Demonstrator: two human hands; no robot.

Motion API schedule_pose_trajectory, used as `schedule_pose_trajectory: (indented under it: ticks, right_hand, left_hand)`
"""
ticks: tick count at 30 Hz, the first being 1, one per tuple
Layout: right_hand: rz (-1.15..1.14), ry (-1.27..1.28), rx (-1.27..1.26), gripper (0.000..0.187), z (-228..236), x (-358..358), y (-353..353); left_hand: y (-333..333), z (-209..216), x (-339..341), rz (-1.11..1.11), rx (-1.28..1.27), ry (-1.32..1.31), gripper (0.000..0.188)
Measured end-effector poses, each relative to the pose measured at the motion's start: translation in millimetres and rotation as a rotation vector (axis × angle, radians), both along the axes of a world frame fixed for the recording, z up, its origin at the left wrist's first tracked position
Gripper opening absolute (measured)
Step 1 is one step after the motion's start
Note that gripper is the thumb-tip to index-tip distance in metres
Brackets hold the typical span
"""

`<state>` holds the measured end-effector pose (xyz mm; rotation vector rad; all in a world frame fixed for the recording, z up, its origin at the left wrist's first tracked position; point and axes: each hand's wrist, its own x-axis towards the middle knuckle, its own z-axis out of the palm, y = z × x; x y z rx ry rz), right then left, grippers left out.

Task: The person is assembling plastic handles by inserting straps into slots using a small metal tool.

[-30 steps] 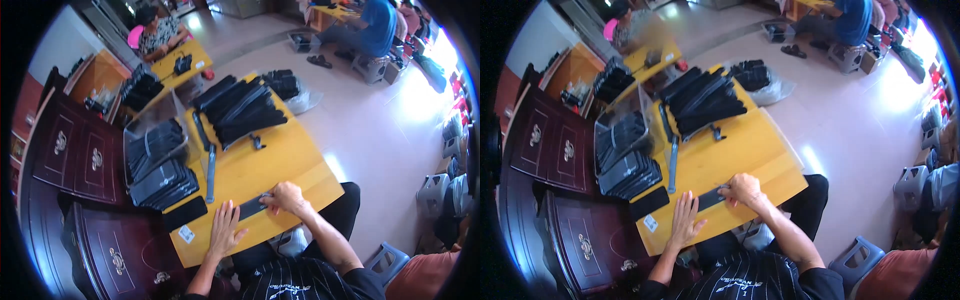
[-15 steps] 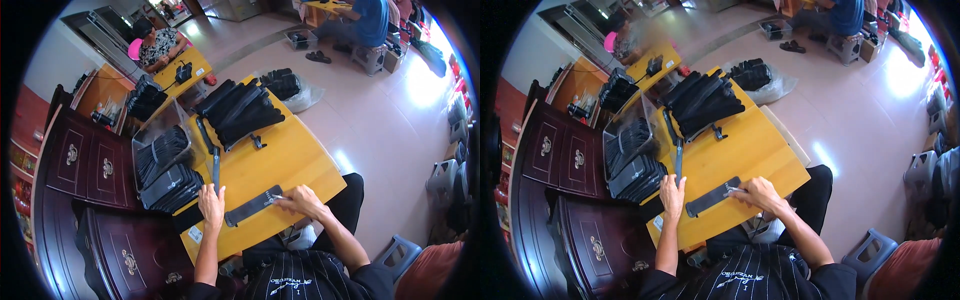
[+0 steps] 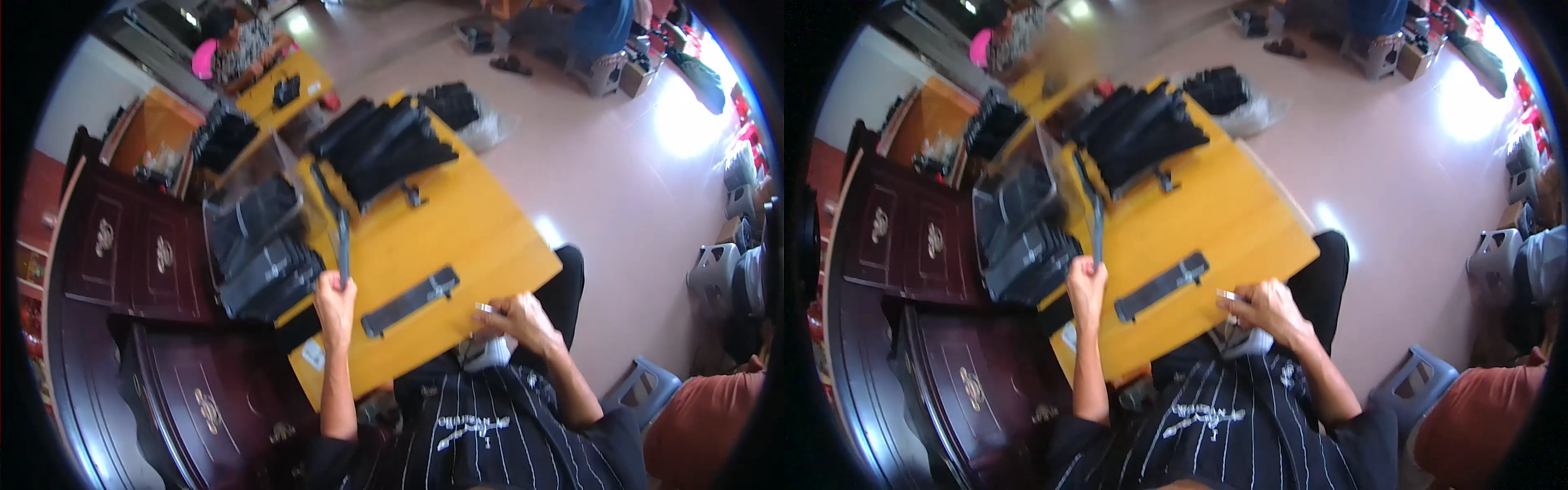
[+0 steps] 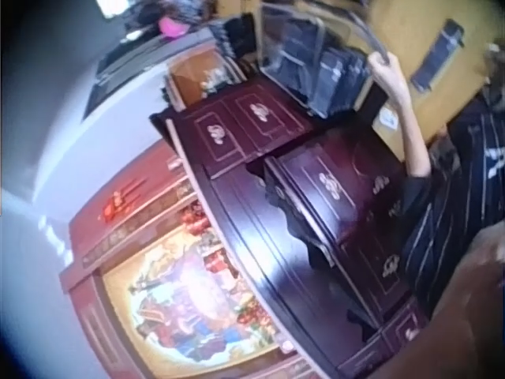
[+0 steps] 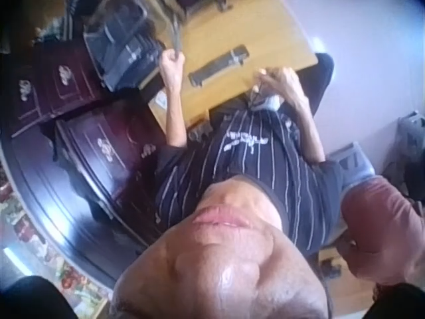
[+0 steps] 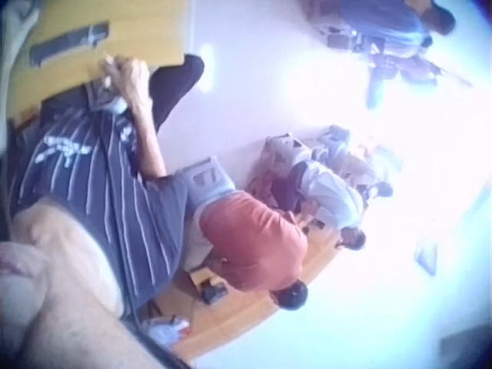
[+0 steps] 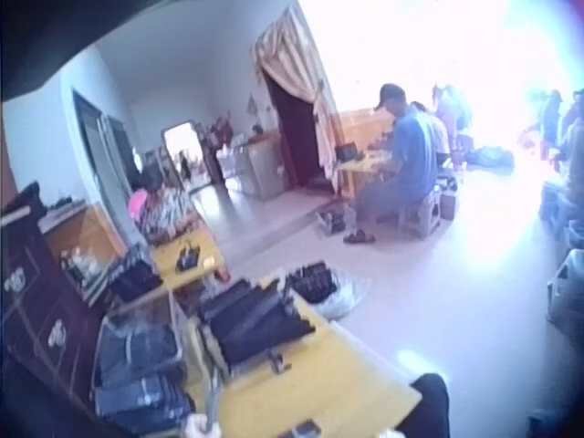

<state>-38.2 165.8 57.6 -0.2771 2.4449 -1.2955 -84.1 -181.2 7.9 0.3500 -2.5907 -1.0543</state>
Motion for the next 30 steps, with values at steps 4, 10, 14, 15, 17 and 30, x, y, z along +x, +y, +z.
schedule_pose_trajectory:
  ticks: [4,10,14,15,17,30]
  right_hand:
    - [-0.055,-0.061,-0.044,0.039,10.0,5.3,-2.3]
    - [-0.003,-0.075,-0.042,0.038,19.3,8.9,-29.1]
    - [0.061,-0.095,0.005,0.039,37.5,2.5,-56.3]
    - [0.062,-0.096,0.009,0.039,35.6,-3.4,-60.9]
    - [0.181,0.012,-0.109,0.044,29.3,-22.8,-74.2]
    - [-0.232,-0.828,-0.79,0.047,-30.4,-155.1,-240.1]
  left_hand:
    - [15.6,22.7,10.0,-0.006,0.355,0.031,0.021]
    - [31.1,53.2,59.5,-0.037,1.031,-0.051,0.038]
    - [30.8,49.4,71.8,-0.149,1.158,-0.098,0.032]
    - [30.9,46.4,67.2,-0.147,1.163,-0.098,0.032]
    - [28.6,42.9,61.9,-0.124,1.129,-0.082,0.031]
    - [19.8,34.4,58.4,-0.073,1.151,-0.118,0.031]
